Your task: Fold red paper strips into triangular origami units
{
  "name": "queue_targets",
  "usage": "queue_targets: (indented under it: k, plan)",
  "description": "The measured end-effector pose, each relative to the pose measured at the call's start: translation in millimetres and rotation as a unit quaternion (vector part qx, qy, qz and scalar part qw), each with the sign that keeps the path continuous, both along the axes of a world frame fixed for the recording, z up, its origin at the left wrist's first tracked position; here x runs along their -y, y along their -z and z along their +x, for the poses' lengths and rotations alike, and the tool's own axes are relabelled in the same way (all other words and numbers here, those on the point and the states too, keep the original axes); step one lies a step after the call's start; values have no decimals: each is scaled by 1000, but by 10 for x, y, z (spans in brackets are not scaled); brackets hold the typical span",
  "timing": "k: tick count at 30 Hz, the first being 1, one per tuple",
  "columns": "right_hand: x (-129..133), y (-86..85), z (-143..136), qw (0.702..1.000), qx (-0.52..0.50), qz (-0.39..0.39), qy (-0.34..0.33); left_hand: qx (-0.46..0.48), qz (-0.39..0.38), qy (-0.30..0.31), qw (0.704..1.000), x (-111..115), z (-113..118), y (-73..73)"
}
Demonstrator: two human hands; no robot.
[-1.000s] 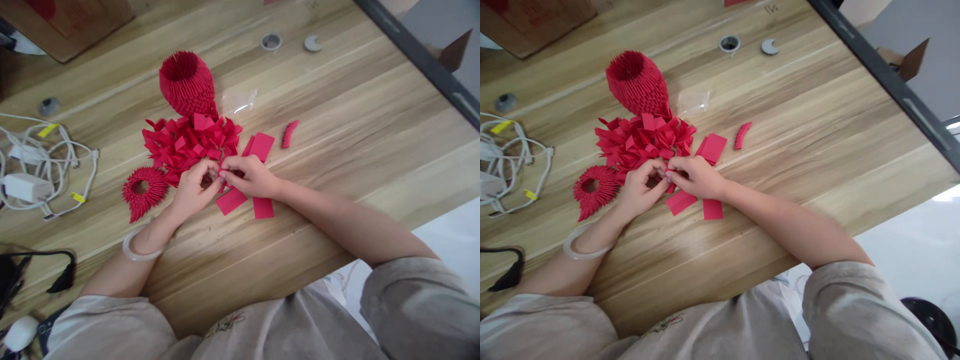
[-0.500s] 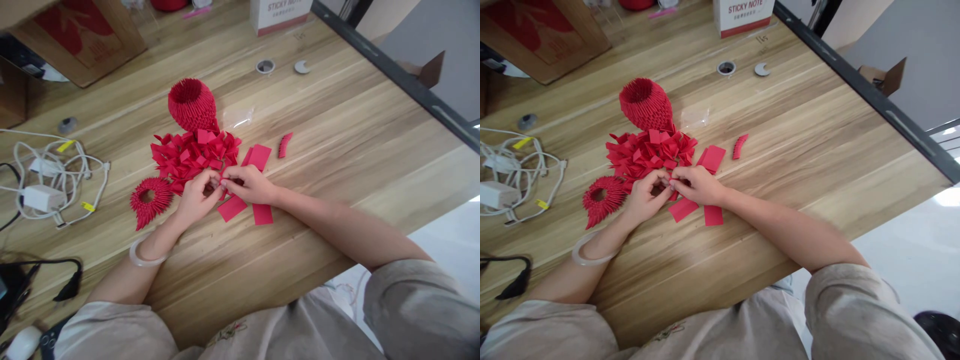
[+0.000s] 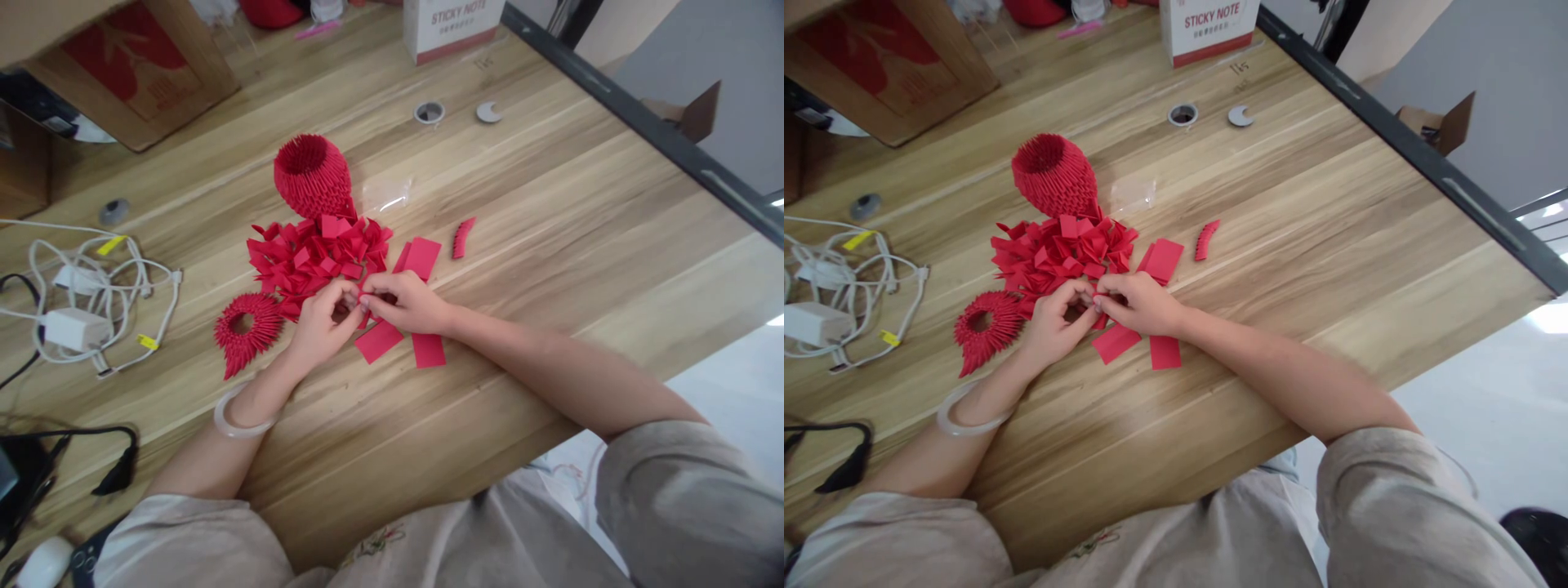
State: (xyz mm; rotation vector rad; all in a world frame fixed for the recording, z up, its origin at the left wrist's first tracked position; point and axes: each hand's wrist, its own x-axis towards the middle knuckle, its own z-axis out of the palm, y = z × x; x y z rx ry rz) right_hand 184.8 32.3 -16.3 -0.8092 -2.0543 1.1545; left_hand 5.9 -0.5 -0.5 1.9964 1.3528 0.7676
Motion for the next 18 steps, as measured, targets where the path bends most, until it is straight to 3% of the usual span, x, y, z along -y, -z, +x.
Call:
queue_targets:
  k: [18]
  plan:
    - [-5,-2,-6,1000,12,3,0,-16,2,3,1000,0,-14,-6]
